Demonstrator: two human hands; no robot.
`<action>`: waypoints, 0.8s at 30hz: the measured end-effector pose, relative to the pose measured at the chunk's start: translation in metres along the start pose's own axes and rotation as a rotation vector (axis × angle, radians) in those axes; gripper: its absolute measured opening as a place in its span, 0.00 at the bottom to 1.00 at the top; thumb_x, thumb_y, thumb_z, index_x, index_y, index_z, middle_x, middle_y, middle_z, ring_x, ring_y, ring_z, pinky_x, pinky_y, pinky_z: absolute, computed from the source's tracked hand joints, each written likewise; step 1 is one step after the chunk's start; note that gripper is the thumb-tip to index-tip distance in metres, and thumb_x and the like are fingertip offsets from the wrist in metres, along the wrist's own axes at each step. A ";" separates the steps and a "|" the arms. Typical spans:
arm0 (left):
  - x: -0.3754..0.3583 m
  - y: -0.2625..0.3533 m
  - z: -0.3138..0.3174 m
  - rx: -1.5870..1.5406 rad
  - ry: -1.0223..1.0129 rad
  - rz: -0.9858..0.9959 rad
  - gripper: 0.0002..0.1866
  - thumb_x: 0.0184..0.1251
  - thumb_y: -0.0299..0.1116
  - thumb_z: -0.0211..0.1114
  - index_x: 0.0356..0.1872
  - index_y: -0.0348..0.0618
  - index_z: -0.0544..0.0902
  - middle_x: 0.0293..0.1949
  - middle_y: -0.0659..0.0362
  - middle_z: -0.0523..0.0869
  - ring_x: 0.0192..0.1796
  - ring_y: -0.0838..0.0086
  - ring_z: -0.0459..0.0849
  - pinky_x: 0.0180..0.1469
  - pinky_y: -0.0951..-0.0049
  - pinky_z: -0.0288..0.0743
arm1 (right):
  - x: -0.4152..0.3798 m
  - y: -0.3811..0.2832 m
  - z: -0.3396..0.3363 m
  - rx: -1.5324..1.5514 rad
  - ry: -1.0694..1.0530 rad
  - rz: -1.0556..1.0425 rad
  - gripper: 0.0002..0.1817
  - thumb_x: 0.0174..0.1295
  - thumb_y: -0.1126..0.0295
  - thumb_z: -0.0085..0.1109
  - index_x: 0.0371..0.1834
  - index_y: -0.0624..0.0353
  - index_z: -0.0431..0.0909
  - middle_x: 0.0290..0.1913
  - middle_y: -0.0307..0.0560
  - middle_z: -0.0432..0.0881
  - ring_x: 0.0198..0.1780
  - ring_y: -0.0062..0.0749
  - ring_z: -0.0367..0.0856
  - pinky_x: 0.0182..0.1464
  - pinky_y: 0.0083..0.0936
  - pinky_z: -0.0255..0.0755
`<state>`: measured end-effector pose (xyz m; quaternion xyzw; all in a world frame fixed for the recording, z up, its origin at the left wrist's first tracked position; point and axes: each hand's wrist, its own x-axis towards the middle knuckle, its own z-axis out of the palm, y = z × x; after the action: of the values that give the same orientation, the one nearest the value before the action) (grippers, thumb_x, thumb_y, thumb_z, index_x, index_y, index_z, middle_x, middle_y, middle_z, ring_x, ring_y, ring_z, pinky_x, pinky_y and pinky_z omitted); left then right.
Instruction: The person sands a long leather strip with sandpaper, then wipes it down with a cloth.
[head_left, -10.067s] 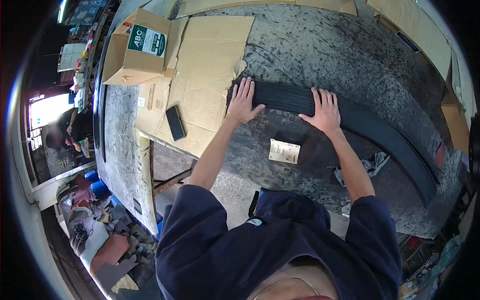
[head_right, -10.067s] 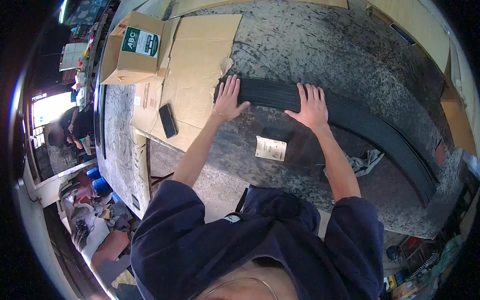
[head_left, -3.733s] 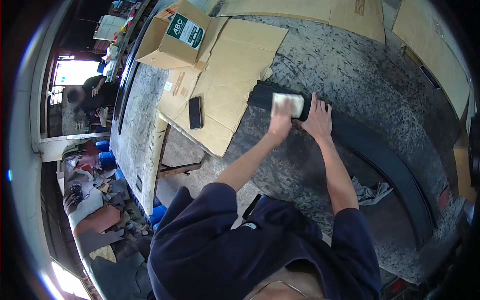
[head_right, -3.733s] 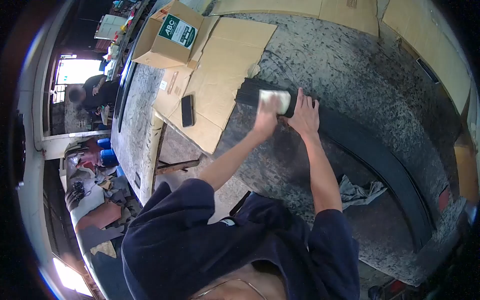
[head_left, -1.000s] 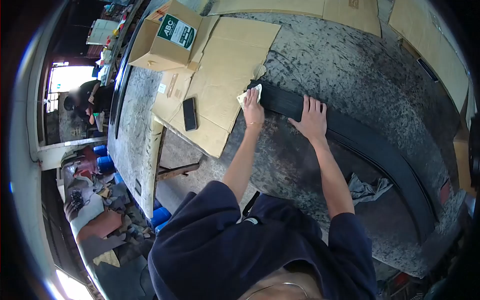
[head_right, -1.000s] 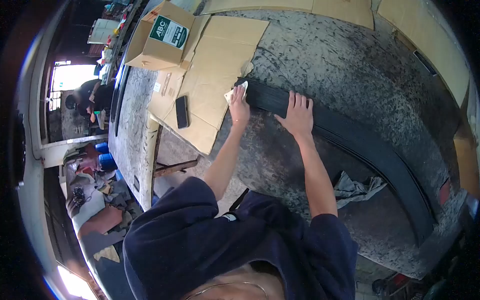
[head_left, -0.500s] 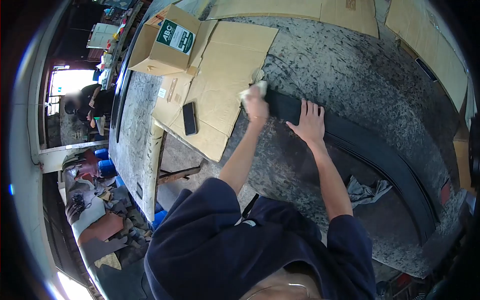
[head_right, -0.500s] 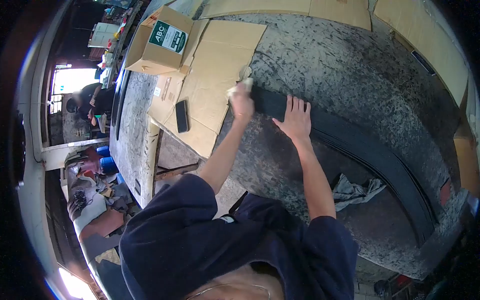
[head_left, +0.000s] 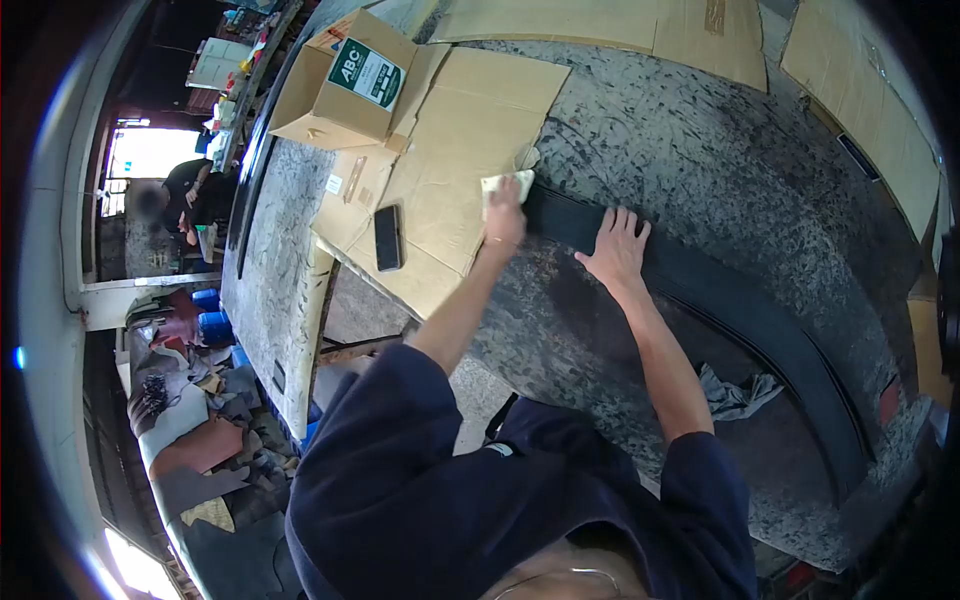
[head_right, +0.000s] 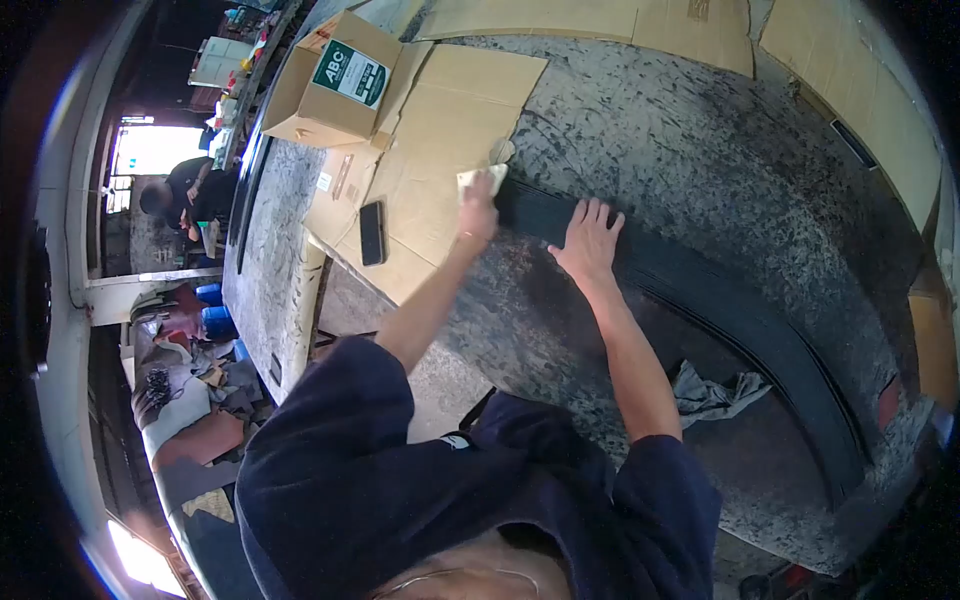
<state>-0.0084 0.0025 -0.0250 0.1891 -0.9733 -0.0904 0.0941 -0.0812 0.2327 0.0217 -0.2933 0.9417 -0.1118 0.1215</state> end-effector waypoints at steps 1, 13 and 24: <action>-0.013 0.020 0.002 -0.066 0.040 0.007 0.30 0.57 0.19 0.55 0.66 0.36 0.76 0.70 0.45 0.74 0.74 0.52 0.69 0.76 0.51 0.59 | 0.004 -0.010 0.007 0.012 0.003 0.004 0.52 0.48 0.41 0.75 0.71 0.64 0.65 0.66 0.50 0.70 0.70 0.42 0.65 0.72 0.59 0.56; 0.022 -0.002 -0.021 -0.306 -0.108 -0.447 0.27 0.56 0.18 0.56 0.61 0.38 0.78 0.64 0.44 0.78 0.67 0.47 0.75 0.67 0.49 0.70 | 0.017 -0.022 0.023 0.056 0.116 -0.168 0.50 0.53 0.37 0.69 0.70 0.63 0.67 0.62 0.47 0.72 0.64 0.40 0.68 0.69 0.53 0.59; -0.021 0.019 -0.028 -0.011 -0.065 0.246 0.31 0.58 0.21 0.58 0.68 0.35 0.72 0.69 0.43 0.74 0.72 0.53 0.71 0.75 0.57 0.63 | 0.018 -0.025 0.025 0.093 0.079 -0.144 0.52 0.53 0.35 0.68 0.71 0.63 0.66 0.65 0.49 0.72 0.67 0.42 0.67 0.71 0.53 0.57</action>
<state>0.0100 0.0239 0.0033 0.0648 -0.9911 -0.0895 0.0741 -0.0755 0.1987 0.0017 -0.3497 0.9159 -0.1756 0.0893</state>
